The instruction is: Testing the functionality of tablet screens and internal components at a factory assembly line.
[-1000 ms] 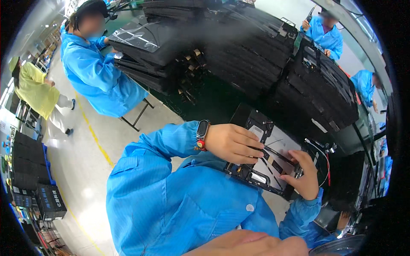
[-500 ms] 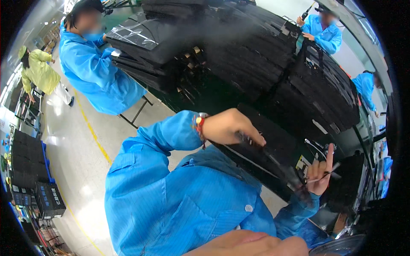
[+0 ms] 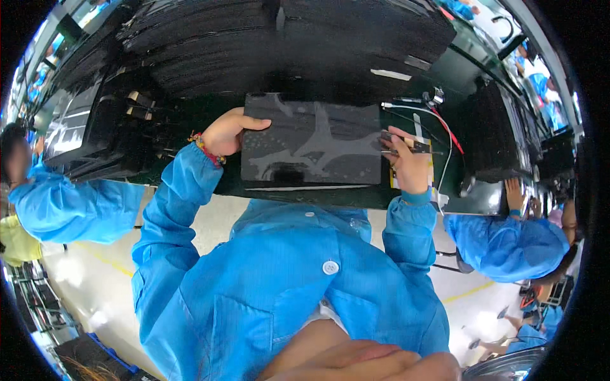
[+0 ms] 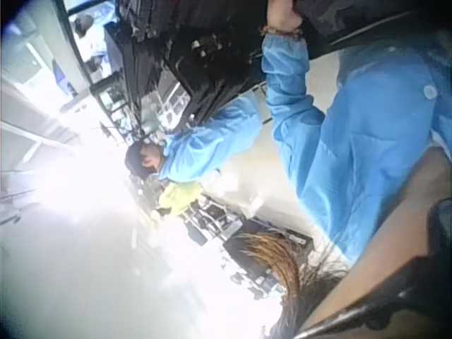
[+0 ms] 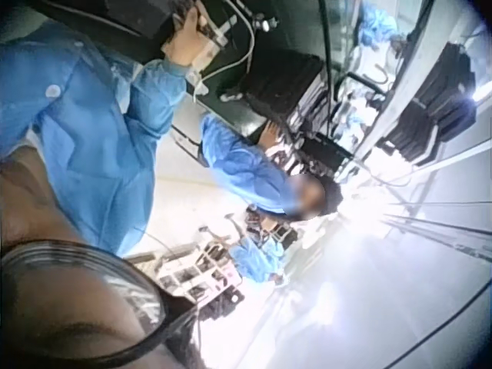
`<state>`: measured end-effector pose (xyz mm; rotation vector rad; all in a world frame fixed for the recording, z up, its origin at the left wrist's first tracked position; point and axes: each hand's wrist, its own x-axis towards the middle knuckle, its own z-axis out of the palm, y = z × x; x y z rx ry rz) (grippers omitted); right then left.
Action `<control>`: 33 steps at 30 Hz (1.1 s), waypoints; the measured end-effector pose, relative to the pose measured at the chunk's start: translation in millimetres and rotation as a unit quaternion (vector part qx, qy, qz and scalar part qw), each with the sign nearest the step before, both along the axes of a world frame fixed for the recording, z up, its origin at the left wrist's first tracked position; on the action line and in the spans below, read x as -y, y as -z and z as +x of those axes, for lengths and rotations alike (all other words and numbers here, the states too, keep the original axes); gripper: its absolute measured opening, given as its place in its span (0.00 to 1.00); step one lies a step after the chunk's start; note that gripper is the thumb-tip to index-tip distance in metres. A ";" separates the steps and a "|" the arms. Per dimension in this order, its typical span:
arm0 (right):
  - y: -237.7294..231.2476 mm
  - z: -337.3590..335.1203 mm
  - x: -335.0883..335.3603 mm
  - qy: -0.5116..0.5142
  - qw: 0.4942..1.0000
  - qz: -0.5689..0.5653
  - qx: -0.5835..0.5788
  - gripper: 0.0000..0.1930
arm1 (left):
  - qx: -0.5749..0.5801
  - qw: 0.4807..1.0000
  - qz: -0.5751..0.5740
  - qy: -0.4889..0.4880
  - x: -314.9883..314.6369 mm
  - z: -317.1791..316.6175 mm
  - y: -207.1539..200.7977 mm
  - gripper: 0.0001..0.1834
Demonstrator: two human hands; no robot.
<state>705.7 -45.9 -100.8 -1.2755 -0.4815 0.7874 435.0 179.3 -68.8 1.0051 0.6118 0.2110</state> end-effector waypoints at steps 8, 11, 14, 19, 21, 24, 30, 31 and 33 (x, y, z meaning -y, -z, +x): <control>3.0 -1.1 1.2 -0.027 0.989 -0.079 0.125 0.13 | -0.063 0.988 0.120 0.073 -21.0 -1.6 44.6 0.21; 22.9 11.3 4.6 -0.026 0.978 -0.083 0.191 0.13 | -0.287 0.840 0.453 0.082 -9.7 0.4 5.7 0.33; 13.1 4.2 3.2 -0.047 0.982 -0.095 0.156 0.14 | -0.319 0.757 0.556 0.130 -16.1 -3.2 10.5 0.33; -1.5 -3.8 0.2 -0.074 0.977 -0.110 0.164 0.18 | -0.312 0.685 0.656 -0.049 16.5 -38.5 -16.2 0.25; 2.5 7.0 0.4 -0.096 0.974 -0.102 0.178 0.22 | -0.145 0.771 0.615 -0.082 26.0 -64.6 -36.3 0.17; -10.0 7.0 11.2 -0.047 0.941 -0.095 0.321 0.30 | 0.027 0.746 0.641 -0.181 40.7 -122.1 -61.3 0.08; -74.7 -39.0 0.3 0.071 0.809 -0.073 0.579 0.29 | 0.077 0.429 0.551 -0.712 12.6 -264.7 -67.4 0.14; -84.3 -48.5 -9.7 0.048 0.798 -0.018 0.600 0.30 | 0.052 0.349 0.579 -0.735 3.1 -295.8 -69.7 0.15; -108.2 -85.9 -33.1 -0.032 0.789 0.003 0.614 0.30 | -0.039 0.325 0.598 -0.732 -34.3 -343.5 -64.7 0.20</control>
